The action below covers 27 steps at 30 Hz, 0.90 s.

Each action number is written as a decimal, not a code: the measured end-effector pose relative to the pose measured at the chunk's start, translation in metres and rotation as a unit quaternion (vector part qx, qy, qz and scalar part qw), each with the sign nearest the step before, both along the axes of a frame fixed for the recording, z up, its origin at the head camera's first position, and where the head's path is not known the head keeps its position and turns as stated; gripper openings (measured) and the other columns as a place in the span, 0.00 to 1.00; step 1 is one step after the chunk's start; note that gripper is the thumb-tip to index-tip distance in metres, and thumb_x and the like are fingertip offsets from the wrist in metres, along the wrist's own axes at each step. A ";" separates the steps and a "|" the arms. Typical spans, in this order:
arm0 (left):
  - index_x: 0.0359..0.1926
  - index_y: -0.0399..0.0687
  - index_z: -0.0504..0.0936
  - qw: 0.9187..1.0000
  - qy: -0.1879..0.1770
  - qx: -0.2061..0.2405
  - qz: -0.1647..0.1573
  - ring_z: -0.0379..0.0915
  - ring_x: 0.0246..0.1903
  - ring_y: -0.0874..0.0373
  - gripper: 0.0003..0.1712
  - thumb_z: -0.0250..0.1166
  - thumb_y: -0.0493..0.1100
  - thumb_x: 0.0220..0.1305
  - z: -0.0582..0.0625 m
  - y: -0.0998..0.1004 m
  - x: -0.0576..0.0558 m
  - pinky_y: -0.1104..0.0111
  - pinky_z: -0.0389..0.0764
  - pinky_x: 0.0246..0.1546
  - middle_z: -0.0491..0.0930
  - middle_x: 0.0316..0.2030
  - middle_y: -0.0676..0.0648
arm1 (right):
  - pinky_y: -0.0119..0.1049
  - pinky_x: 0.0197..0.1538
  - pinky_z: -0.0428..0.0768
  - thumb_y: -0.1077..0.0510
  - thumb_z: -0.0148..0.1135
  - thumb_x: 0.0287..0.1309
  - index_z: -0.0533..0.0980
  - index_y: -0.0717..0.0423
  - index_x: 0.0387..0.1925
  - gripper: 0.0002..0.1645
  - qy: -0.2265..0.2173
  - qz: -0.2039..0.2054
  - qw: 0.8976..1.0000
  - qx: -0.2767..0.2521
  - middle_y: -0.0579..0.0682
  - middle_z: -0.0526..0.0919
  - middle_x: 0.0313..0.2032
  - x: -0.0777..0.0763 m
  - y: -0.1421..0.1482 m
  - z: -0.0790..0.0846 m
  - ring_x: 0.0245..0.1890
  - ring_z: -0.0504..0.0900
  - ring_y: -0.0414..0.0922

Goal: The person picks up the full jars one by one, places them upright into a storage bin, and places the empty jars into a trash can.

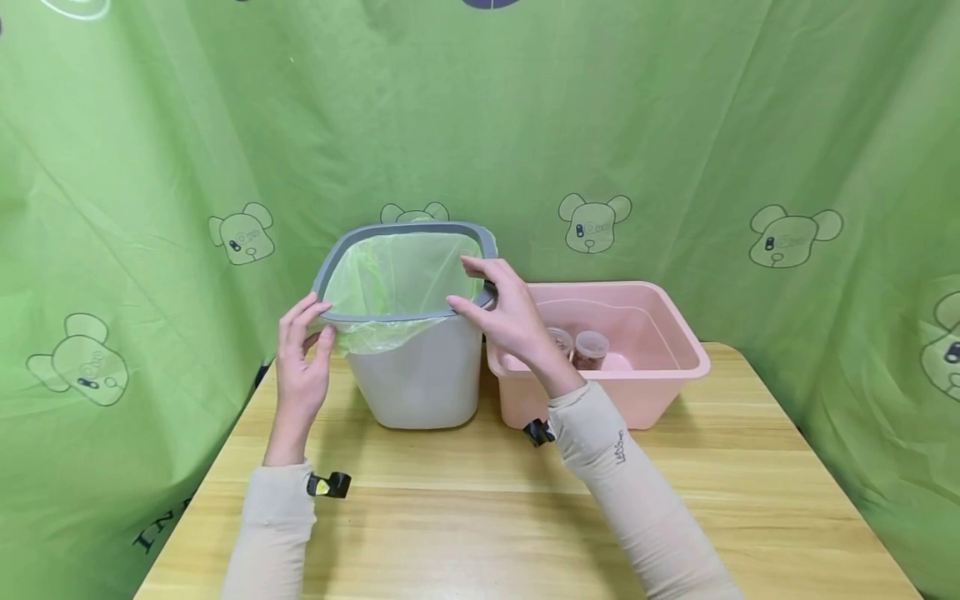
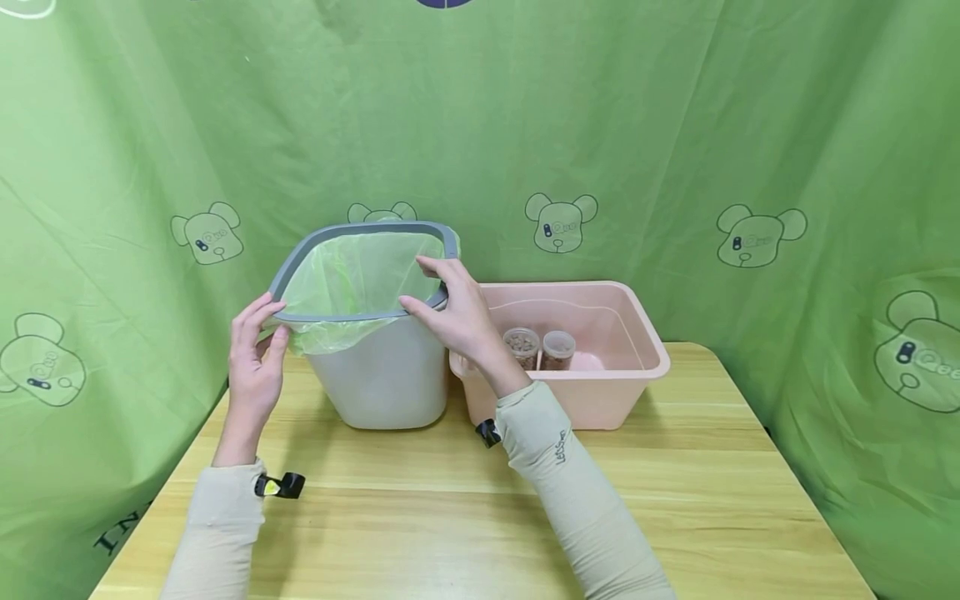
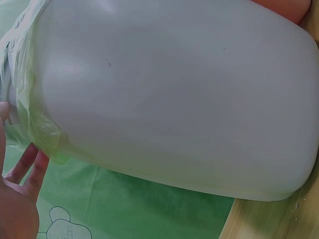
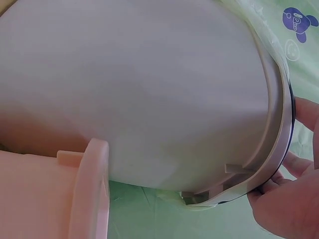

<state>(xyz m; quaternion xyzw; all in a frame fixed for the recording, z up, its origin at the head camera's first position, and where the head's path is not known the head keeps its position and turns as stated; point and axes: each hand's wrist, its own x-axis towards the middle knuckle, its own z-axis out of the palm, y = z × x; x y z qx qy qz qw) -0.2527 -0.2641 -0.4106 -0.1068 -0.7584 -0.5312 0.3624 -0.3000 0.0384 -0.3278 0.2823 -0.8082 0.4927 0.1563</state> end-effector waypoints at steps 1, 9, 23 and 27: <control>0.67 0.50 0.77 1.000 0.000 -0.001 0.000 0.65 0.69 0.61 0.21 0.57 0.35 0.77 0.000 0.000 0.000 0.74 0.74 0.65 0.65 0.74 0.57 | 0.45 0.74 0.71 0.51 0.73 0.63 0.71 0.58 0.71 0.39 0.000 -0.001 1.000 0.001 0.56 0.77 0.64 0.000 0.000 0.000 0.66 0.75 0.50; 0.66 0.51 0.78 1.000 0.000 -0.003 0.002 0.65 0.70 0.61 0.21 0.57 0.35 0.76 0.000 0.001 0.000 0.75 0.74 0.65 0.65 0.74 0.58 | 0.45 0.74 0.71 0.51 0.72 0.64 0.71 0.56 0.71 0.38 0.001 -0.001 1.000 0.001 0.57 0.77 0.63 0.000 0.001 0.000 0.66 0.75 0.50; 0.72 0.52 0.72 1.000 -0.031 0.002 0.000 0.62 0.72 0.57 0.27 0.57 0.34 0.76 0.001 0.000 0.002 0.62 0.73 0.70 0.59 0.78 0.56 | 0.48 0.76 0.68 0.56 0.73 0.63 0.70 0.59 0.71 0.38 0.023 0.013 1.000 0.003 0.59 0.75 0.64 0.009 0.010 -0.002 0.66 0.73 0.52; 0.78 0.52 0.63 0.999 -0.042 -0.006 -0.003 0.58 0.75 0.50 0.34 0.55 0.31 0.76 -0.004 -0.002 0.009 0.50 0.68 0.74 0.52 0.81 0.54 | 0.51 0.77 0.66 0.57 0.71 0.64 0.68 0.59 0.73 0.39 0.033 0.033 0.998 0.031 0.58 0.73 0.68 0.020 0.021 -0.008 0.70 0.70 0.52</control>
